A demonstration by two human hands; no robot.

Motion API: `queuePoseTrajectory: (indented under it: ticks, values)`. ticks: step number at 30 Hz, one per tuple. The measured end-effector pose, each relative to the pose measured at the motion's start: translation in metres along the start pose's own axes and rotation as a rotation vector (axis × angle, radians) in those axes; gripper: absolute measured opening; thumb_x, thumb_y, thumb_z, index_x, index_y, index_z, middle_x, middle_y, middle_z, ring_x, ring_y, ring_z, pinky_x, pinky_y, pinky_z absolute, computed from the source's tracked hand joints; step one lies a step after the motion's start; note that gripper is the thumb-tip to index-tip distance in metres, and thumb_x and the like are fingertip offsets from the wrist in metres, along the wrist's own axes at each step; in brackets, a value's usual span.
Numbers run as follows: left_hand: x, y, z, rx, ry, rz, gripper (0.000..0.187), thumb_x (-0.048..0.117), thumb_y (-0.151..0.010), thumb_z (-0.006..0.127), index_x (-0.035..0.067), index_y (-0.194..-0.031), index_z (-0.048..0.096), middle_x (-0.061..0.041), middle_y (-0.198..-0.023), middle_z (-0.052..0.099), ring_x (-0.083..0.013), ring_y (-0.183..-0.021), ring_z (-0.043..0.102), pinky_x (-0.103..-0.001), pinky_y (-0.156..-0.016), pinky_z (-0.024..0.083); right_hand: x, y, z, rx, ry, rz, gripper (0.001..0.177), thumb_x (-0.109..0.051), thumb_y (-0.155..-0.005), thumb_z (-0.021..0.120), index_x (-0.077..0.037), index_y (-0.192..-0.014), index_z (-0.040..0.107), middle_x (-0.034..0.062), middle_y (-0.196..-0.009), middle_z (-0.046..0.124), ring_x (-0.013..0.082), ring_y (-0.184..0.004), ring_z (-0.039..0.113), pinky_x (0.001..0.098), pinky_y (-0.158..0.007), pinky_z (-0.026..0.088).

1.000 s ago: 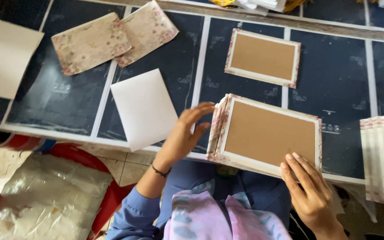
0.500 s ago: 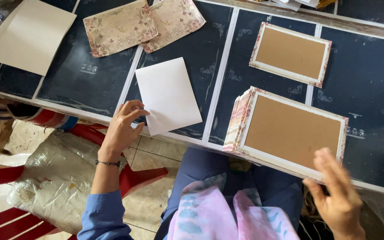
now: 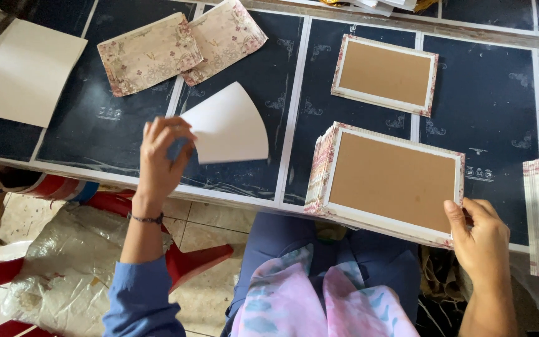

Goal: The person inserts white paper sheets into patterned book covers one by one. They repeatedly pick up a cover, place a sheet inside, and stack the assembled unit on a growing pile on the table.

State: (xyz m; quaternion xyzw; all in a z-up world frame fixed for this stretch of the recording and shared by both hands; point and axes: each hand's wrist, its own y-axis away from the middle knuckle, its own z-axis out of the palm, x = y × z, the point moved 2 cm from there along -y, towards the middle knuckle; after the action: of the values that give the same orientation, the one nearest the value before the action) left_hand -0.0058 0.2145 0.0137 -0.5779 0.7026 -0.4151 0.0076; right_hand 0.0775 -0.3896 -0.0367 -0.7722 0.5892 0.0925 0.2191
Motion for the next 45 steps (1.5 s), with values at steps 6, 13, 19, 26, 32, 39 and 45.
queuePoseTrajectory:
  ticks: [6,13,19,26,32,39,45]
  values:
    - [0.057,-0.084,-0.039,0.163,0.154,-0.128,0.013,-0.007,-0.103,0.066,0.005,-0.101,0.06,-0.007,-0.096,0.064,-0.0133,-0.073,0.051,-0.027,-0.062,0.041,-0.061,-0.012,-0.043,0.141,-0.11,-0.112,0.037,-0.009,-0.11,0.073,0.018,-0.136,0.069,0.0329,-0.123,0.066,0.0372,-0.099,0.072,0.0462,-0.094,0.059]
    - [0.134,-0.118,-0.036,0.114,0.602,-0.207,0.01,-0.006,-0.096,0.057,0.002,-0.097,0.062,0.0,-0.08,0.055,-0.0043,-0.063,0.038,-0.022,-0.054,0.028,-0.197,-0.023,-0.087,0.271,-0.444,-0.238,0.019,0.0,-0.113,0.064,0.011,-0.129,0.067,0.025,-0.122,0.067,0.0218,-0.091,0.065,0.0242,-0.063,0.037]
    - [0.187,-0.127,-0.008,-0.079,0.764,-0.157,0.005,0.003,-0.096,0.059,0.007,-0.093,0.058,0.003,-0.078,0.053,-0.0033,-0.064,0.04,-0.021,-0.055,0.03,-0.247,-0.036,-0.09,0.276,-0.266,-0.57,0.034,-0.006,-0.099,0.083,0.008,-0.125,0.067,0.0191,-0.109,0.067,0.0181,-0.069,0.057,0.0337,-0.076,0.053]
    - [0.191,-0.138,0.0,-0.129,0.629,-0.05,0.027,0.032,-0.106,0.06,0.007,-0.115,0.058,-0.006,-0.112,0.067,-0.0083,-0.081,0.053,-0.022,-0.07,0.04,-0.174,-0.019,-0.083,0.162,-0.586,-0.103,0.006,-0.004,-0.103,0.072,-0.002,-0.105,0.066,0.0071,-0.095,0.068,0.0123,-0.079,0.058,0.0239,-0.073,0.046]
    - [0.177,-0.092,0.035,-0.086,0.557,-0.193,0.042,0.049,-0.095,0.063,0.011,-0.114,0.064,-0.002,-0.116,0.064,-0.012,-0.091,0.054,-0.026,-0.076,0.042,-0.104,0.006,-0.086,0.236,-1.052,0.19,0.01,0.0,-0.099,0.07,0.0,-0.107,0.063,0.0052,-0.08,0.062,0.0059,-0.061,0.054,0.0159,-0.05,0.039]
    - [0.175,-0.035,0.114,-0.215,0.642,-0.393,0.011,0.024,-0.089,0.08,0.015,-0.089,0.074,-0.002,-0.112,0.065,-0.0125,-0.091,0.057,-0.028,-0.079,0.047,-0.074,0.031,-0.066,0.182,-1.151,0.344,0.006,-0.002,-0.098,0.069,-0.002,-0.102,0.065,0.0037,-0.079,0.061,0.0034,-0.058,0.049,0.0147,-0.047,0.038]
    - [0.151,-0.022,0.144,-0.259,0.685,-0.481,0.012,0.026,-0.086,0.084,0.016,-0.09,0.078,-0.001,-0.109,0.064,-0.011,-0.092,0.057,-0.028,-0.081,0.045,-0.058,0.036,-0.051,0.15,-1.153,0.388,0.005,-0.003,-0.098,0.069,-0.002,-0.101,0.065,0.0032,-0.076,0.062,0.0015,-0.057,0.05,0.0136,-0.045,0.038]
